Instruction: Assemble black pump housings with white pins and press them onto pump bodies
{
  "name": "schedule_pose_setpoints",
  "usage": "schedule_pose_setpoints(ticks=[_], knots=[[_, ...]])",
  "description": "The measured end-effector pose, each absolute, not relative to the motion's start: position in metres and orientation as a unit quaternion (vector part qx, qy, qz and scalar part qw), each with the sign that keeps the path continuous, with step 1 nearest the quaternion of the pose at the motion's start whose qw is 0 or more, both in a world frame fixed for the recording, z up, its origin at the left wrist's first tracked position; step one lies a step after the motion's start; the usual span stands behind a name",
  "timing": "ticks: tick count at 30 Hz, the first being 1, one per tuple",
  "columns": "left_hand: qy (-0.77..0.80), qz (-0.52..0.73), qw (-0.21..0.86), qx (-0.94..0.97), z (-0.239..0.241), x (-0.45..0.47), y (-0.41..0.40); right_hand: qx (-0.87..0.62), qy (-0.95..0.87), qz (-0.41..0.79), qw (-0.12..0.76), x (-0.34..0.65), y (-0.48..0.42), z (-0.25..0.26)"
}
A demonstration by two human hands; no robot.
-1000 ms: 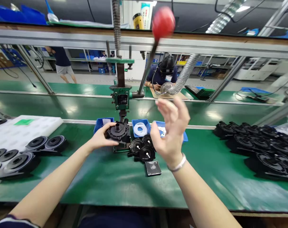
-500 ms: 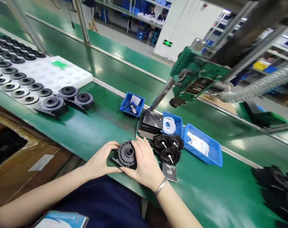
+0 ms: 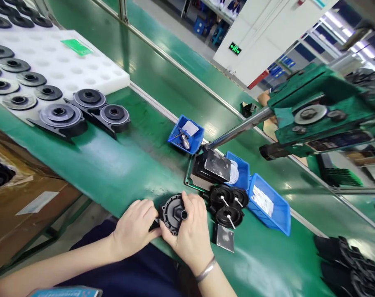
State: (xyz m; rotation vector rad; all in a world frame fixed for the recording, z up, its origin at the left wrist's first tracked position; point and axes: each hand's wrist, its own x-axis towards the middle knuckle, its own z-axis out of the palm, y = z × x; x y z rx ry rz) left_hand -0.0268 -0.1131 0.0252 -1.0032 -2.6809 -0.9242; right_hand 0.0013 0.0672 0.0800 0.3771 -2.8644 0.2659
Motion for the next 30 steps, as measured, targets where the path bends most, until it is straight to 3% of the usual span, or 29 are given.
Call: schedule_pose_setpoints(ticks=[22, 26, 30], knots=[[-0.878, -0.321, 0.127, -0.332, 0.020, -0.026, -0.112, 0.101, -0.984, 0.074, 0.126, 0.002, 0.063, 0.076], [-0.849, -0.333, 0.137, -0.387, 0.017, -0.024, -0.118, 0.130, -0.980, 0.127, 0.083, 0.003, 0.071, 0.091], [-0.790, -0.311, 0.082, -0.521, 0.018, -0.026, -0.125, 0.007, -0.983, 0.173, 0.066, 0.015, 0.071, 0.102]])
